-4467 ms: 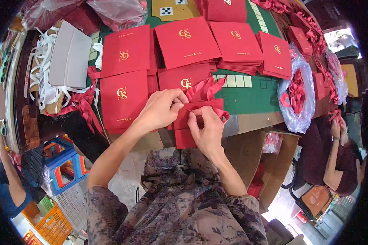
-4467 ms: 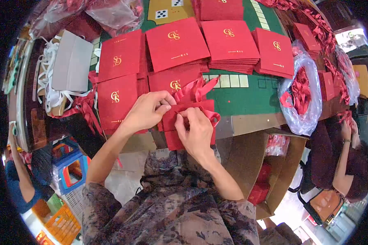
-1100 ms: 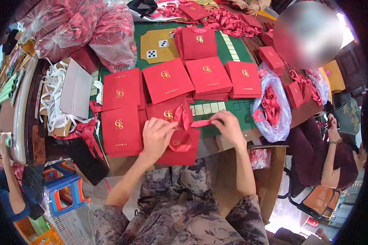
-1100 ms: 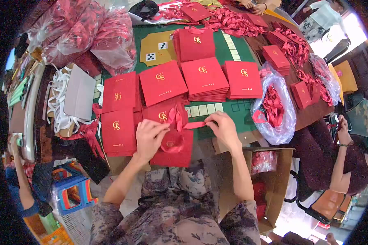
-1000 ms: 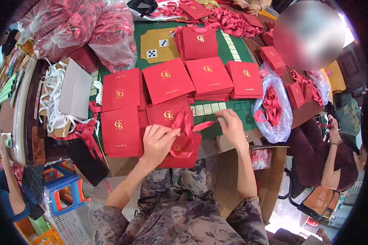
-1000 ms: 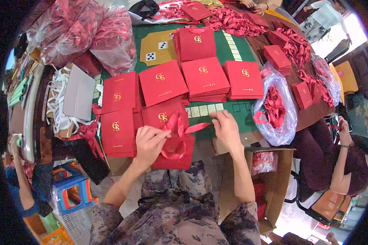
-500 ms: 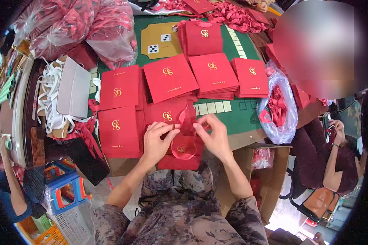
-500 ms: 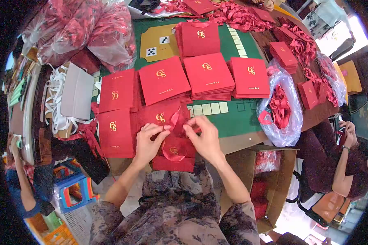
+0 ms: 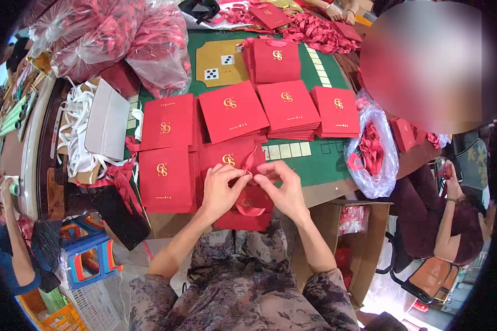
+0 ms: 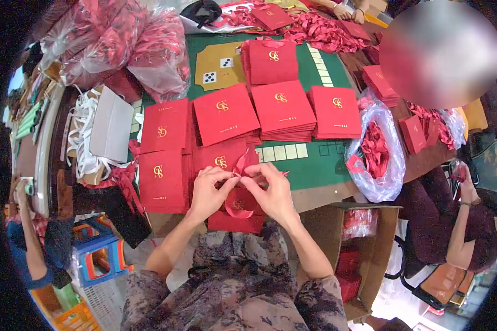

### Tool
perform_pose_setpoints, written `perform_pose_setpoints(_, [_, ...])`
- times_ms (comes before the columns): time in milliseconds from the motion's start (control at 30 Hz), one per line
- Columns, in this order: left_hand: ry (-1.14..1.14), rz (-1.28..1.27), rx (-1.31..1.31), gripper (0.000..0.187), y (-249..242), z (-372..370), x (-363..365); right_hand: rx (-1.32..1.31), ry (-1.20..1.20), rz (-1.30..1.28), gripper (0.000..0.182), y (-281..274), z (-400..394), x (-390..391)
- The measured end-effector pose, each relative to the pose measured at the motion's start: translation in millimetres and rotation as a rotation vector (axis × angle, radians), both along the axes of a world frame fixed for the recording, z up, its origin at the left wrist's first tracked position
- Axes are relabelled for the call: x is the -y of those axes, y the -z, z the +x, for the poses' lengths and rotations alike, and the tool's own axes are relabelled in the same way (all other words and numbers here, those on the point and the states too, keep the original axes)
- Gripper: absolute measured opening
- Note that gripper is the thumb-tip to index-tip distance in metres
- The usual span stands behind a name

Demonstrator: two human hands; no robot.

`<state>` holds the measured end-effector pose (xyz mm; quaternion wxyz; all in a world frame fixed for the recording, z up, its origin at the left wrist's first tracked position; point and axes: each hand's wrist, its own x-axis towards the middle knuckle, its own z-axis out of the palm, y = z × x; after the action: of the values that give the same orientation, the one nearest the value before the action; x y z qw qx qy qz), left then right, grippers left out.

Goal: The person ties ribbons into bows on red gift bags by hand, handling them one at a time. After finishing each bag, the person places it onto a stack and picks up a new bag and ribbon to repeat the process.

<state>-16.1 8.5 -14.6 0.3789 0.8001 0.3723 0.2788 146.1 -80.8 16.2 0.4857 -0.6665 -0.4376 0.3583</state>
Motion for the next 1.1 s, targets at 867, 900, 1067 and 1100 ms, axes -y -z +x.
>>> perform_pose_setpoints(867, [0.23,-0.347,0.063,0.035,-34,-25,39,-0.118,0.28,0.164,0.023,43,68,-41])
perform_pose_setpoints(900, [0.228,-0.346,0.059,0.035,-36,-25,40,-0.123,0.278,0.165,0.023,43,69,-41])
perform_pose_setpoints(1067, [0.239,-0.641,0.179,0.032,-24,-24,27,0.111,0.299,0.199,0.023,36,93,-14])
perform_pose_setpoints(1100, [0.208,-0.685,0.162,0.032,-25,-25,15,0.244,0.371,0.221,0.023,28,101,-3])
